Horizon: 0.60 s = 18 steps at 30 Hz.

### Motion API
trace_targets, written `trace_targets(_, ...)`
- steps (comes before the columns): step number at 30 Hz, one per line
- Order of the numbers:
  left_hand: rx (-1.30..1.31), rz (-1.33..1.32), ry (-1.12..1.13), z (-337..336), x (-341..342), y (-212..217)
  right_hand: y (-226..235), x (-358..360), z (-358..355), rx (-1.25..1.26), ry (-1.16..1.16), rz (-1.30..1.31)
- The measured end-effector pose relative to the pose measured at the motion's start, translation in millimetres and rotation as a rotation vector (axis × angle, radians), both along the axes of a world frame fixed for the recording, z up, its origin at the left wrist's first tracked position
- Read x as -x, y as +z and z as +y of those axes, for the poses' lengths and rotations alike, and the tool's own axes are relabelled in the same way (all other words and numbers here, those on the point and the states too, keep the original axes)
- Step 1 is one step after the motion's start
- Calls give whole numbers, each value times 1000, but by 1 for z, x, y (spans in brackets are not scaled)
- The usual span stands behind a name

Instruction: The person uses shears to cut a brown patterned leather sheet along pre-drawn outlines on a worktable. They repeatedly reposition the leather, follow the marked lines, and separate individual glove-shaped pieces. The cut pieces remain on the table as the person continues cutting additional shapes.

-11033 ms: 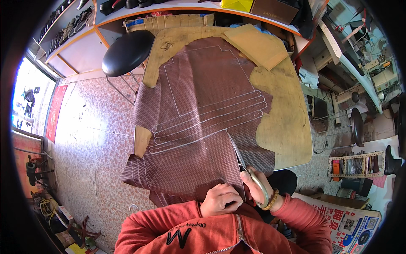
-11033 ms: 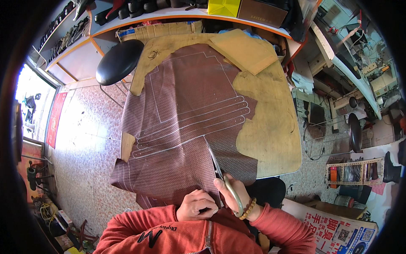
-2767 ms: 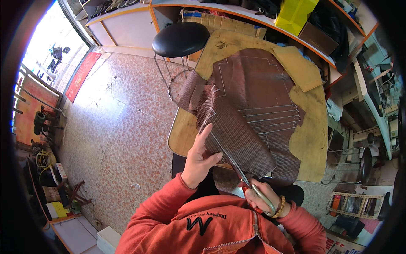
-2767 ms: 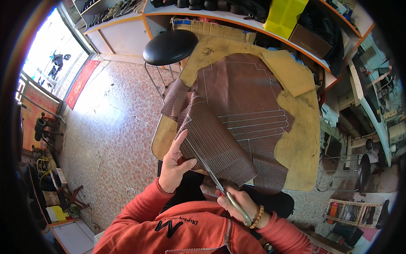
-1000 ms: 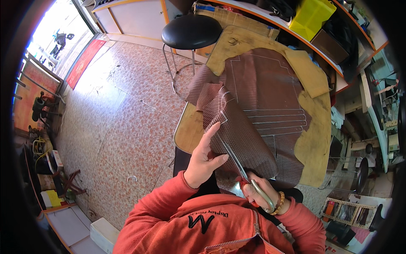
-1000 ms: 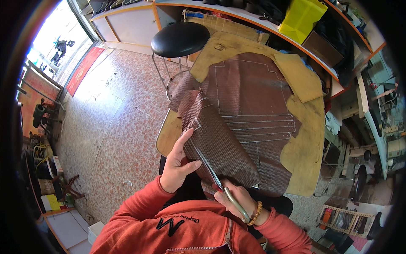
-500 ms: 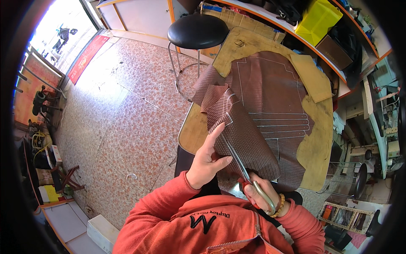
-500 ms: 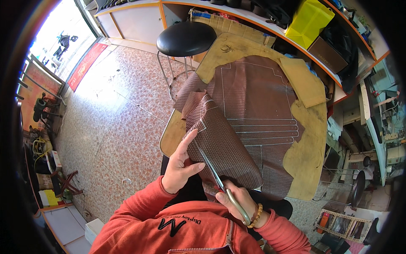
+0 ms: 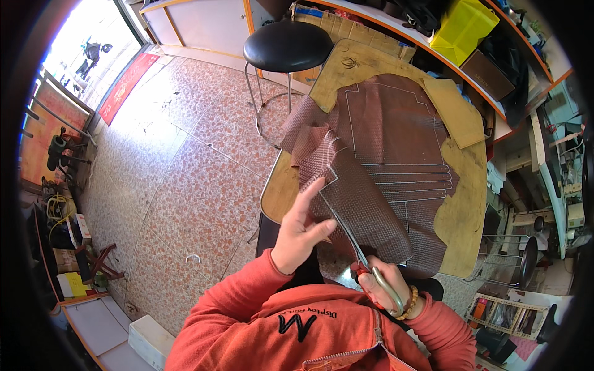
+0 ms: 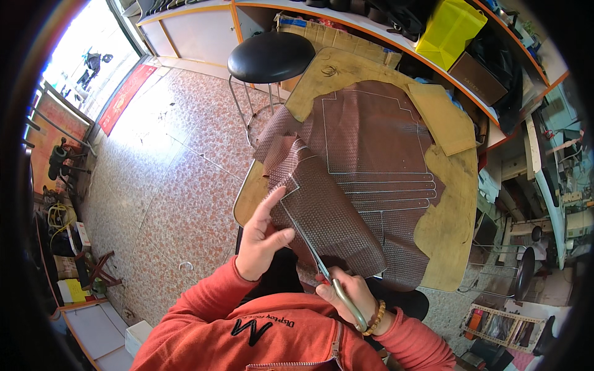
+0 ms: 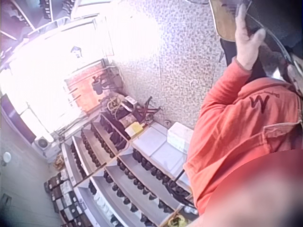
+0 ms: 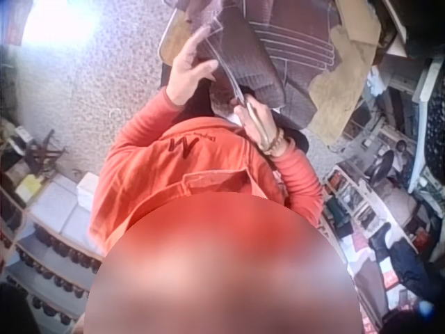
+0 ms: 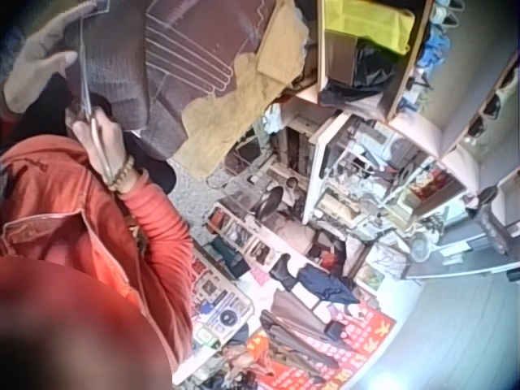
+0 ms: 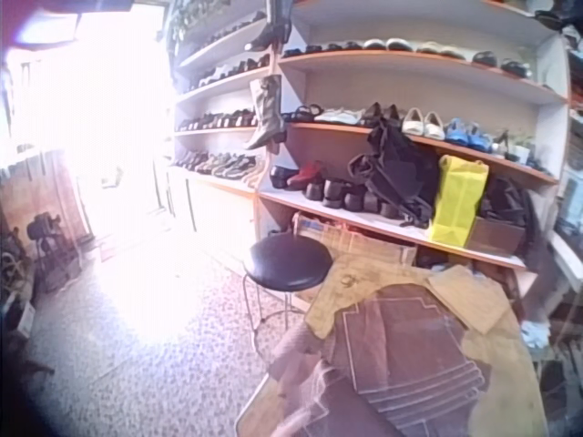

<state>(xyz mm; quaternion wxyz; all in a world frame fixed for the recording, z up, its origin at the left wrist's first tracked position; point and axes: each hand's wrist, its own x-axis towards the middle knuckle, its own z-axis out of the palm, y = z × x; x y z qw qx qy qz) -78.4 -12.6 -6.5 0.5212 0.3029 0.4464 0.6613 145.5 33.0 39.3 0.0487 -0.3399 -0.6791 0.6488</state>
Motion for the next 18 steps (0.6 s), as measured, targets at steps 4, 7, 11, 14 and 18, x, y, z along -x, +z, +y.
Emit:
trace_targets(4,-84,-4,70,2,8,-1,5,1,1,-48,59,-31)
trace_targets(7,-85,-20,49,0,8,3,7,4,6,-57,104,-51)
trace_targets(11,-104,53,0,-2,7,8,4,16,11,-135,152,-47)
trace_targets(14,-111,70,-16,-3,10,11,4,21,13,-120,175,-52)
trace_targets(18,-111,82,-16,-4,12,12,7,22,14,-125,188,-58)
